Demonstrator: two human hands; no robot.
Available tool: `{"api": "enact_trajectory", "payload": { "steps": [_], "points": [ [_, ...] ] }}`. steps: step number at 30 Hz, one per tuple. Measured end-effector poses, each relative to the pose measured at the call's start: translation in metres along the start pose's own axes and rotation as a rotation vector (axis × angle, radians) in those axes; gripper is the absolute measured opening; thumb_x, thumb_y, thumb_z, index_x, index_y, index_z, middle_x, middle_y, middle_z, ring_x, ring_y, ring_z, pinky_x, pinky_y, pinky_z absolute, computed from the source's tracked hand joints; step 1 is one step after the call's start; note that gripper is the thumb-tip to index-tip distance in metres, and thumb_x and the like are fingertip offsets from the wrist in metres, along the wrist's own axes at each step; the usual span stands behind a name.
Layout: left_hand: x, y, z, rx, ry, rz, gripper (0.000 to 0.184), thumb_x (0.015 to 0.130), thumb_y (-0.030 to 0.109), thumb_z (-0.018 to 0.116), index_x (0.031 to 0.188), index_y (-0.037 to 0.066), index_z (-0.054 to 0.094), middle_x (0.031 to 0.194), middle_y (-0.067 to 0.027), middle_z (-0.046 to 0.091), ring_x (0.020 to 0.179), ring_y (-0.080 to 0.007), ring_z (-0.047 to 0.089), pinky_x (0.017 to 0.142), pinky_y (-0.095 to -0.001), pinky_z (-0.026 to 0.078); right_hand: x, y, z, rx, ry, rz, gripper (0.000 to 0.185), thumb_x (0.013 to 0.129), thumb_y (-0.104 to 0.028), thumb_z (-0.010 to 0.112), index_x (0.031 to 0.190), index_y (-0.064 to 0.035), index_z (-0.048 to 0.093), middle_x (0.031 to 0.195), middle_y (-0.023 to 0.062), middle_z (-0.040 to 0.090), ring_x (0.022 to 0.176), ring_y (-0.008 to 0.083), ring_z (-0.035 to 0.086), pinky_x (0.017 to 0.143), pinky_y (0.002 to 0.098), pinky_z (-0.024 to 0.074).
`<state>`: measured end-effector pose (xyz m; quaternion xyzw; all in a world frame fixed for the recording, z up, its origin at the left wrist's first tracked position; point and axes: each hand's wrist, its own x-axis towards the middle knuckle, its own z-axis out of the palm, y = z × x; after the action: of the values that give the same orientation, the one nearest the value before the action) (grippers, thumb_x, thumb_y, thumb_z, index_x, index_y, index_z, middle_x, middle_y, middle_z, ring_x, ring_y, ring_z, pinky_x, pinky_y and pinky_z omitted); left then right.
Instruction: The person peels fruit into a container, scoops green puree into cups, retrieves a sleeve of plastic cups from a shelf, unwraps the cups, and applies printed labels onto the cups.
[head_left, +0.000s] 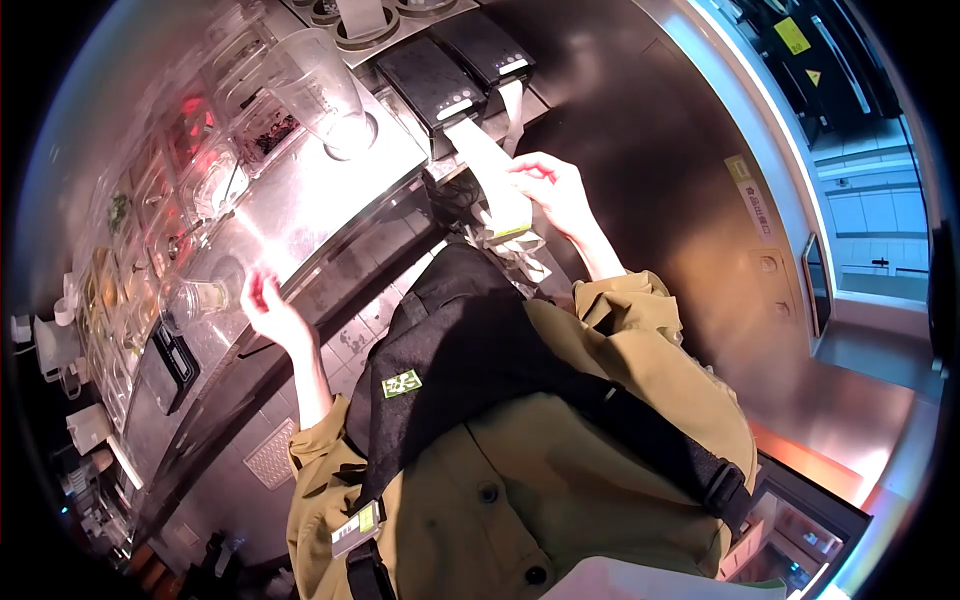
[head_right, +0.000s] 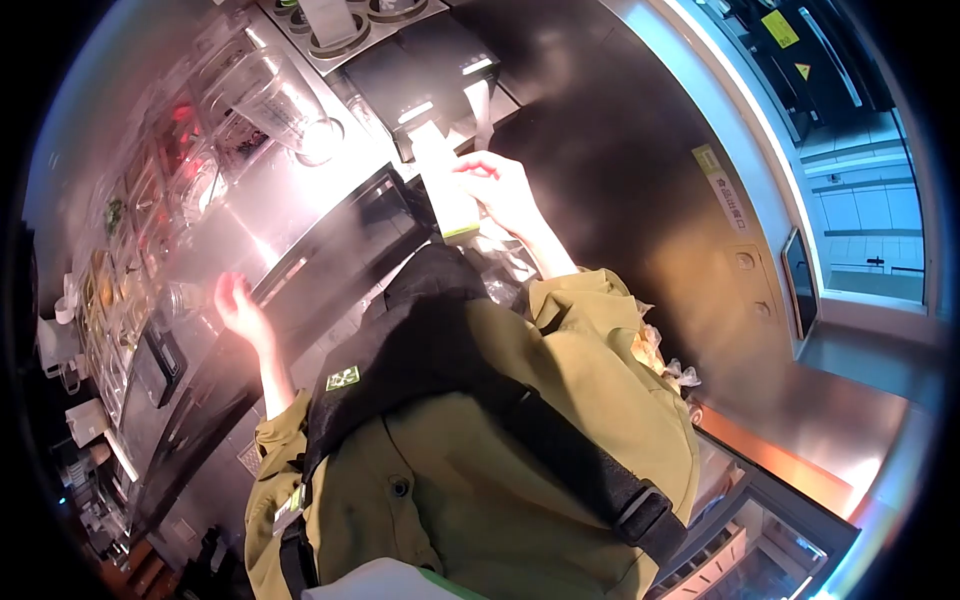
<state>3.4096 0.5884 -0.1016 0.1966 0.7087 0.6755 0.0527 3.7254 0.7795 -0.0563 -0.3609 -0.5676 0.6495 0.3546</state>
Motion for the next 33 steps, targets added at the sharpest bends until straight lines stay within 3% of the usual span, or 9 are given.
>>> {"api": "enact_trajectory", "payload": {
  "steps": [4,7,10,13,16,17,27,30,33],
  "points": [
    [-0.042,0.053,0.058,0.03,-0.509,-0.148,0.022,0.082,0.014,0.053,0.099,0.0,0.057,0.089,-0.011,0.061,0.082,-0.0163,0.058,0.078,-0.0266,0.044,-0.009,0.0,0.002,0.045,-0.016,0.002,0.021,0.075,-0.002,0.056,0.096,0.0018,0.057,0.085,0.0055,0.06,0.078,0.0091,0.056,0.072,0.022,0.0444],
    [-0.073,0.066,0.109,-0.235,-0.952,-0.361,0.028,0.084,0.017,0.054,0.106,-0.001,0.055,0.096,-0.0095,0.059,0.087,-0.0141,0.055,0.079,-0.0261,0.043,-0.013,-0.004,0.006,0.016,-0.01,-0.025,0.026,0.076,-0.005,0.057,0.101,0.0018,0.056,0.086,0.006,0.06,0.079,0.0097,0.056,0.072,0.0219,0.0445],
    [-0.102,0.069,0.145,-0.407,-1.127,-0.57,0.036,0.082,0.019,0.057,0.112,0.0,0.051,0.104,-0.0071,0.056,0.095,-0.0124,0.051,0.083,-0.0262,0.04,-0.016,-0.009,0.01,0.052,0.005,0.028,0.028,0.076,-0.005,0.059,0.103,0.0031,0.055,0.09,0.0071,0.06,0.081,0.0088,0.056,0.074,0.0212,0.044],
    [-0.111,0.054,0.158,-0.468,-1.151,-0.522,0.032,0.08,0.013,0.058,0.108,-0.002,0.053,0.102,-0.0065,0.057,0.094,-0.0123,0.052,0.085,-0.0267,0.04,-0.016,-0.008,0.008,-0.186,-0.042,0.065,0.025,0.077,-0.01,0.061,0.099,0.0015,0.058,0.086,0.0043,0.06,0.077,0.0086,0.055,0.069,0.0214,0.0443],
    [-0.108,0.049,0.158,-0.365,-1.2,-0.494,0.028,0.08,0.01,0.056,0.105,-0.003,0.054,0.099,-0.007,0.058,0.093,-0.0125,0.052,0.084,-0.0265,0.04,-0.007,0.002,-0.003,-0.564,-0.146,-0.136,0.021,0.076,-0.013,0.062,0.094,-0.0022,0.06,0.081,0.0016,0.055,0.072,0.0087,0.052,0.063,0.0218,0.0437],
    [-0.107,0.052,0.157,-0.344,-1.212,-0.49,0.027,0.08,0.01,0.056,0.104,-0.003,0.054,0.098,-0.0072,0.058,0.092,-0.0125,0.052,0.084,-0.0263,0.04,-0.008,-0.014,-0.001,-0.893,-0.123,-0.381,0.017,0.075,-0.015,0.062,0.088,-0.005,0.062,0.076,0.0023,0.048,0.067,0.0106,0.05,0.06,0.0226,0.0425],
    [-0.094,0.056,0.159,-0.475,-1.345,-0.623,0.034,0.078,0.007,0.055,0.111,-0.001,0.05,0.104,-0.0051,0.054,0.096,-0.0122,0.051,0.087,-0.027,0.039,0.035,-0.034,-0.015,-0.877,-0.51,-0.262,0.022,0.077,-0.027,0.055,0.084,-0.0072,0.062,0.085,0.0054,0.051,0.083,0.0195,0.051,0.074,0.0297,0.0415],
    [-0.093,0.059,0.16,-0.516,-1.36,-0.63,0.036,0.077,0.007,0.056,0.112,-0.002,0.049,0.105,-0.0054,0.054,0.098,-0.013,0.05,0.089,-0.028,0.037,0.043,-0.033,-0.013,-0.874,-0.586,-0.503,0.019,0.076,-0.02,0.058,0.078,-0.0015,0.058,0.075,0.0046,0.046,0.071,0.0156,0.046,0.064,0.0278,0.0384],
    [-0.092,0.061,0.162,-0.56,-1.364,-0.666,0.036,0.077,0.006,0.056,0.112,-0.002,0.048,0.107,-0.0056,0.053,0.099,-0.0131,0.05,0.09,-0.0285,0.037,0.057,-0.036,-0.015,-0.711,-0.734,-0.266,0.017,0.076,-0.016,0.057,0.075,0.0003,0.055,0.075,0.0032,0.047,0.071,0.0128,0.045,0.063,0.0265,0.0375]
  ]
}}
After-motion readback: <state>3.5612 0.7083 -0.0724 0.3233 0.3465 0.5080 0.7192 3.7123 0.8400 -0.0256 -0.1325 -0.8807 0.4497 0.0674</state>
